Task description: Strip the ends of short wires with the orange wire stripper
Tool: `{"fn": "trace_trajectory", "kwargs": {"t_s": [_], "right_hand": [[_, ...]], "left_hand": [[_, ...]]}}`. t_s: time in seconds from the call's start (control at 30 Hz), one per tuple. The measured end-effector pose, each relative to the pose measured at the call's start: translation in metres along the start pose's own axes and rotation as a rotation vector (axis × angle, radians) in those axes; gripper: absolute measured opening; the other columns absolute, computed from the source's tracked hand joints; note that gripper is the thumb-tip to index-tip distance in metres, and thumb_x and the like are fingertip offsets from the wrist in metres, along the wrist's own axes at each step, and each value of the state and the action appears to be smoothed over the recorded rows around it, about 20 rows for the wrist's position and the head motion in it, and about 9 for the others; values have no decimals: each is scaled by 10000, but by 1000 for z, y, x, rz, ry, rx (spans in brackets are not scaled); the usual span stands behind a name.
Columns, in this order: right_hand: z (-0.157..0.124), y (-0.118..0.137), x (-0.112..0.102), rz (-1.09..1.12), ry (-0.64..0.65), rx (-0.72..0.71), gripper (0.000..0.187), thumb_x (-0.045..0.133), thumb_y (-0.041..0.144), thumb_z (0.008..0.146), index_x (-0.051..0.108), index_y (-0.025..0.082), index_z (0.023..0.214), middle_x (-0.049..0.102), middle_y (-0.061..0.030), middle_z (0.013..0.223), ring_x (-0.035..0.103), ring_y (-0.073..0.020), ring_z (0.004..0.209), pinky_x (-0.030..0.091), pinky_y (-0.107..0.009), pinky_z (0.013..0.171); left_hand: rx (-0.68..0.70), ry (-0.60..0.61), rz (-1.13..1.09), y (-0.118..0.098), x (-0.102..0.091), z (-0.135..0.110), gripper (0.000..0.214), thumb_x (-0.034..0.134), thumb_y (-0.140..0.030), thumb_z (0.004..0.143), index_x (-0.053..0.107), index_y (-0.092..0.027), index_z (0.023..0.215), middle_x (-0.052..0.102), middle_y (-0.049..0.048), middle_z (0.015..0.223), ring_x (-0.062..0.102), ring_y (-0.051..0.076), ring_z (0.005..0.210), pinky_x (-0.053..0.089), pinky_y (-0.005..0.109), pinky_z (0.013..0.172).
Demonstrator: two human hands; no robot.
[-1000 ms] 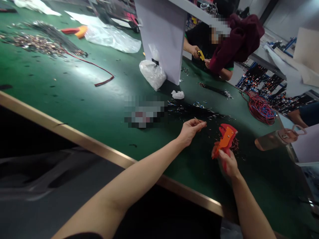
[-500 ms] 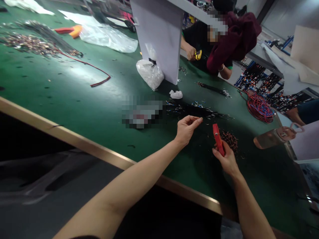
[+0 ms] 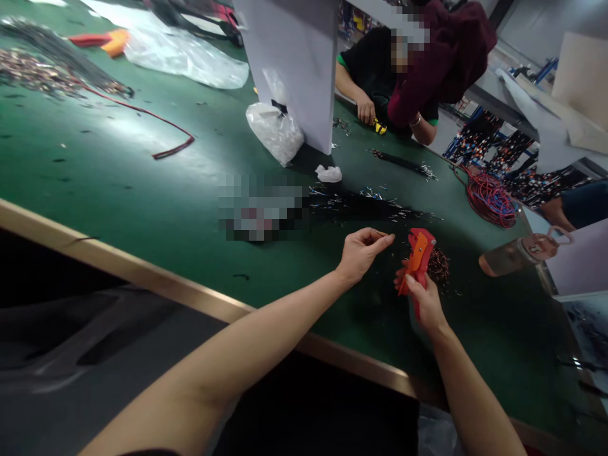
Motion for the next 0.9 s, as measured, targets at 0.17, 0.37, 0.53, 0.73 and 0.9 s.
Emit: {"fn": "trace_trajectory", "kwargs": {"t_s": [0.17,0.37,0.53,0.73,0.9], "right_hand": [[0,1,1,-25,20,-18,340,739,312,715,664,182,1020,694,-41,878,627,-171,729,502,-298,669],[-2,-3,3,62,13,28,345,736,337,709,657,185,1008,691,-39,865,633,-179,730,523,-315,683],[-3,-5,6,73,16,25,324,746,333,701,659,181,973,696,-50,871,638,-188,741,530,-331,696],[-3,-5,8,38,39,18,336,742,334,715,668,186,1007,691,-42,875,632,-174,732,529,-318,698],[-4,-2,8,10,27,12,297,741,368,720,670,189,945,691,-48,880,638,-184,741,539,-334,713]], "left_hand": [[18,36,45,1,5,-6,264,819,-382,584,676,-160,586,650,6,603,516,98,560,421,238,561],[39,48,95,1,6,-9,226,805,-376,600,697,-177,602,632,-4,573,508,101,538,414,239,537],[14,83,88,4,10,-12,233,809,-379,587,688,-180,590,643,0,578,524,107,538,425,241,534],[-14,157,14,5,15,-15,259,812,-399,582,688,-175,618,676,15,600,586,124,548,471,253,544],[-50,217,-11,4,18,-16,300,820,-437,563,691,-174,630,701,30,611,615,145,551,503,270,536]]}}
Point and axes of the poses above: each hand's wrist, its own z-axis towards the middle knuckle, its own x-axis out of the palm, y = z × x, the point moved 5 cm from there along z, towards the middle knuckle
